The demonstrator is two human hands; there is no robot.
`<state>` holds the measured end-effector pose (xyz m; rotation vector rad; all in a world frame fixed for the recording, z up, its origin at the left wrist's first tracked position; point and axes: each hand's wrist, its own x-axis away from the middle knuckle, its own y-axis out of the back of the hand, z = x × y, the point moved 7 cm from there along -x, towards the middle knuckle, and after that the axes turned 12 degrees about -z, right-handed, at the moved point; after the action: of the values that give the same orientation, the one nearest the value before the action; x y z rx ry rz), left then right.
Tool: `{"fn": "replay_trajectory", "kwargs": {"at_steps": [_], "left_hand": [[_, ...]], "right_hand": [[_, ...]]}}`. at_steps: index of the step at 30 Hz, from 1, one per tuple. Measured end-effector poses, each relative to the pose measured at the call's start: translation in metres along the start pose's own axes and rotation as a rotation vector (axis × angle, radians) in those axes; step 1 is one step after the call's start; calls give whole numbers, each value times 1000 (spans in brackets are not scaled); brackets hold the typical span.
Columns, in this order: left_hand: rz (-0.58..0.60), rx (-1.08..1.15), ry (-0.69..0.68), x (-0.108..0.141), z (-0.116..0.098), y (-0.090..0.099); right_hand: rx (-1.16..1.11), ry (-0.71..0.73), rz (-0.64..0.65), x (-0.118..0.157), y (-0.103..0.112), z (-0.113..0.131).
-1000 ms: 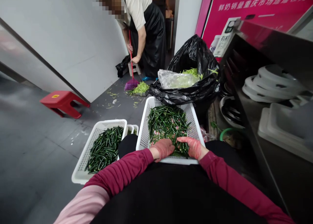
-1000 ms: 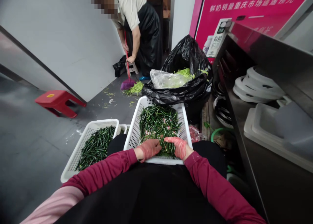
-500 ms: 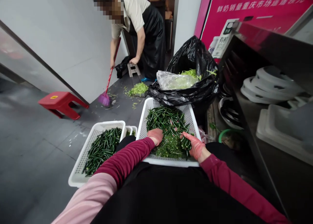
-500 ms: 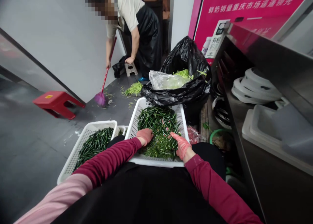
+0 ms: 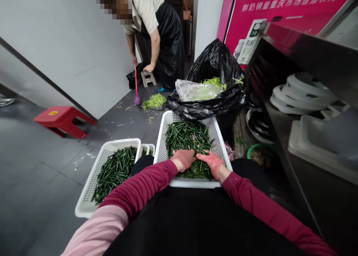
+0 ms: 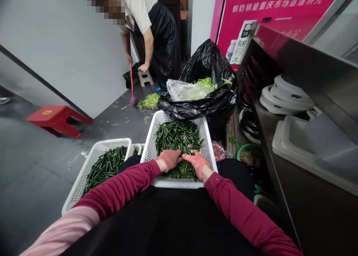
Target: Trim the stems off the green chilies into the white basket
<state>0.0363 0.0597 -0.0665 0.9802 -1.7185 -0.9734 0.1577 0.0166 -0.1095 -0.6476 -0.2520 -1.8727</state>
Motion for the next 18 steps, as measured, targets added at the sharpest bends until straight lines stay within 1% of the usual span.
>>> {"fn": "replay_trajectory", "kwargs": {"at_steps": [2, 4, 6, 7, 8, 9, 11, 12, 13, 14, 15, 17, 18], "left_hand": [[-7, -56, -22, 12, -5, 5], [-30, -44, -87, 20, -10, 8], [-54, 77, -158, 26, -12, 10], [-58, 166, -151, 27, -10, 11], [-39, 259, -100, 28, -5, 10], [4, 342, -14, 28, 3, 7], [148, 462, 175, 31, 16, -4], [210, 502, 234, 32, 20, -9], [239, 550, 251, 33, 21, -11], [230, 619, 229, 33, 19, -9], [187, 709, 184, 33, 16, -5], [93, 921, 77, 36, 8, 5], [81, 1030, 28, 40, 4, 10]], "right_hand": [[52, 75, -23, 1, -4, 7], [95, 106, -23, 3, -7, 10], [122, 123, -7, 5, -8, 11], [133, 140, -15, 6, -7, 11], [143, 165, -34, 6, -5, 12], [152, 194, -62, 6, -3, 13], [158, 246, -126, 6, 3, 16], [144, 248, -148, 6, 5, 16], [112, 222, -149, 6, 6, 15], [70, 162, -123, 6, 5, 12], [23, 78, -72, 6, 3, 8], [-73, -106, 71, 12, -6, 2], [-112, -173, 140, 16, -11, 1]]}}
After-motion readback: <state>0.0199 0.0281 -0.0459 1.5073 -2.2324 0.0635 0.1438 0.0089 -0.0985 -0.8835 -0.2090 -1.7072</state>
